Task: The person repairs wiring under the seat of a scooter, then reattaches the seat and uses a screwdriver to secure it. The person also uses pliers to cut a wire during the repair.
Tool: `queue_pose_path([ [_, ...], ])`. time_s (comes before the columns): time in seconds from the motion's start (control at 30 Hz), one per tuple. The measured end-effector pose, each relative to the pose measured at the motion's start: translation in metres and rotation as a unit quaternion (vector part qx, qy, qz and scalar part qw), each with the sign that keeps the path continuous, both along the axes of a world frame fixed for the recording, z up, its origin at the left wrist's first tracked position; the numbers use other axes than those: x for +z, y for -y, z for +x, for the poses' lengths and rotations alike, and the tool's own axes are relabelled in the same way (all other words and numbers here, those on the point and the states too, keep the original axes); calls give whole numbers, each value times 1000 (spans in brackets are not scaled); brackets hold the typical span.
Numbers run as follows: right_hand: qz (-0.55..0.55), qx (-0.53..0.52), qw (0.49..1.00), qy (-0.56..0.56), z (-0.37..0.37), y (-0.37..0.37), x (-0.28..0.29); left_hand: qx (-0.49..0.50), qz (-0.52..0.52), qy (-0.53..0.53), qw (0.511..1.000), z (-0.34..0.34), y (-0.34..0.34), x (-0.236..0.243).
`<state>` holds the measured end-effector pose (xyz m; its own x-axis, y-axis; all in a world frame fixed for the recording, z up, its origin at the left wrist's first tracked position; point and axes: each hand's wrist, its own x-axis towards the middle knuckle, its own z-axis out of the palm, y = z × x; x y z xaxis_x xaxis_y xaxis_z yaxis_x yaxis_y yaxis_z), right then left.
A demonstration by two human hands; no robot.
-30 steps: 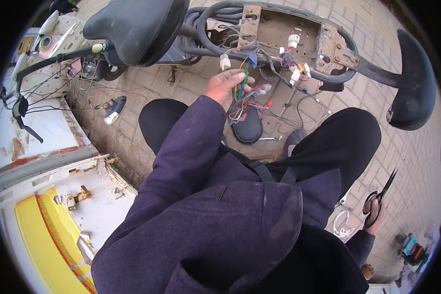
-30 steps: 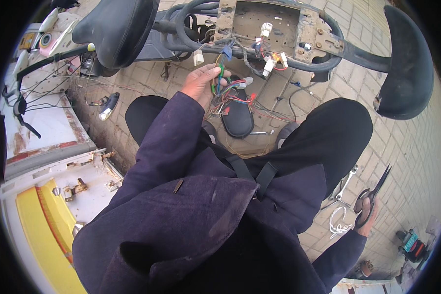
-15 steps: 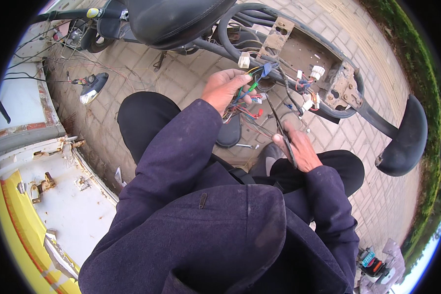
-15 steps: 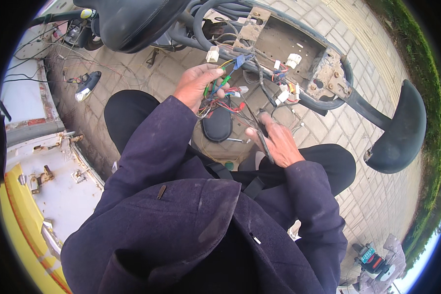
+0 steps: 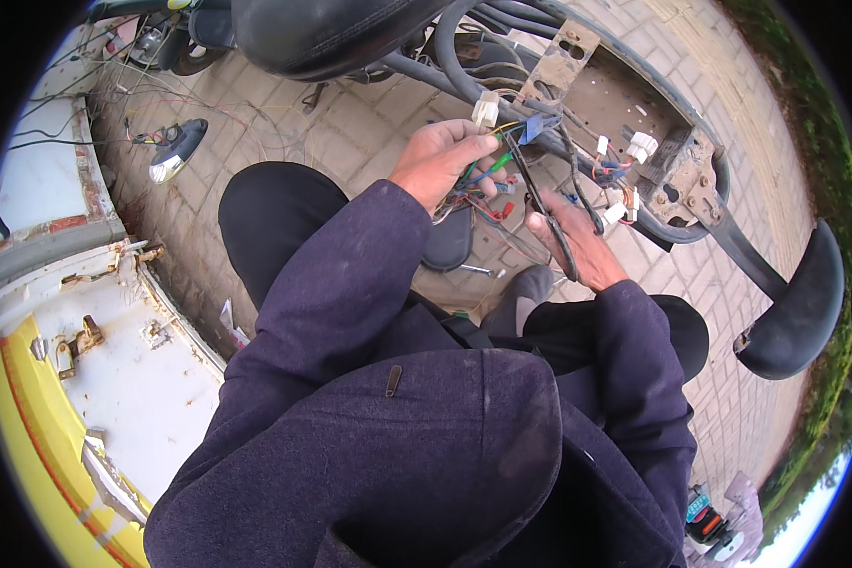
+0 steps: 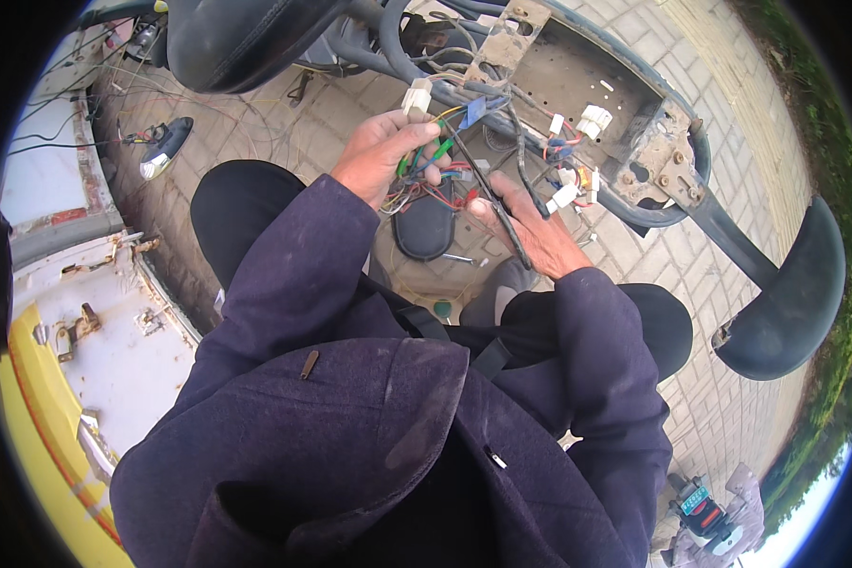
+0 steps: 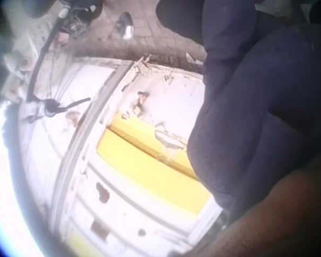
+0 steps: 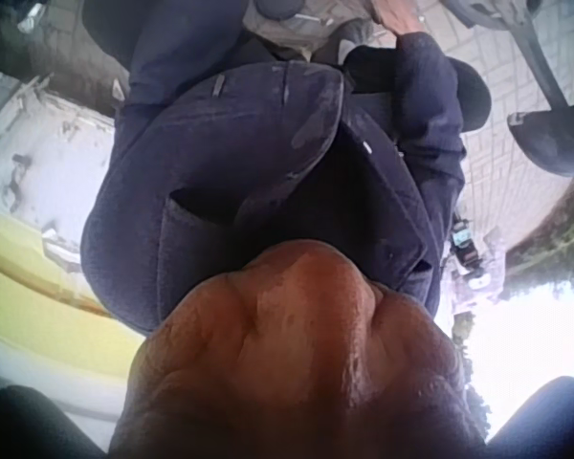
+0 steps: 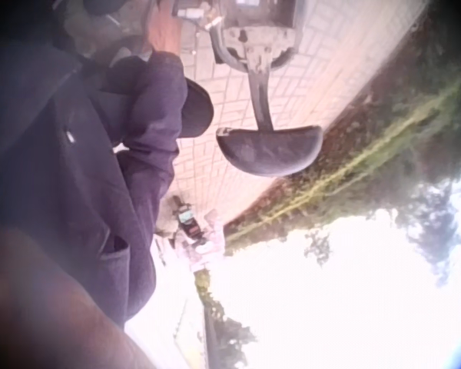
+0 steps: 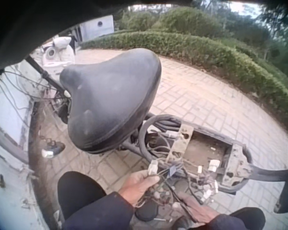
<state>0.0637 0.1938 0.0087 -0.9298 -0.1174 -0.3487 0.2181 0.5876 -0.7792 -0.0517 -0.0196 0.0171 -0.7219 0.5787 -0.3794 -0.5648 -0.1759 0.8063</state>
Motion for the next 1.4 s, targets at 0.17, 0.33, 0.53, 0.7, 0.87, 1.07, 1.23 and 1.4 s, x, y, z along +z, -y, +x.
queue_pose_path([
  [0.17,-1,16,999,-39,-16,4,-7,-13,12,3,1000,0,1,-5],
  [0.33,-23,14,999,-47,-22,7,0,-18,27,6,999,0,2,-12],
  [0.53,1,-3,1000,-12,-18,9,-4,-19,21,-1,1000,-3,2,-16],
  [0.7,56,8,998,-20,-14,6,-4,-26,18,-10,999,-2,1,-15],
  [0.87,32,10,999,-28,-13,2,-2,-34,37,19,999,-2,2,-16],
  [1.07,-2,-8,998,-64,-17,6,-13,-56,33,24,998,-3,2,-21],
  [1.23,0,-5,999,-51,-22,8,1,-59,43,40,997,-6,3,-21],
  [1.4,33,11,999,-7,-15,3,11,-61,38,65,995,-4,3,-19],
])
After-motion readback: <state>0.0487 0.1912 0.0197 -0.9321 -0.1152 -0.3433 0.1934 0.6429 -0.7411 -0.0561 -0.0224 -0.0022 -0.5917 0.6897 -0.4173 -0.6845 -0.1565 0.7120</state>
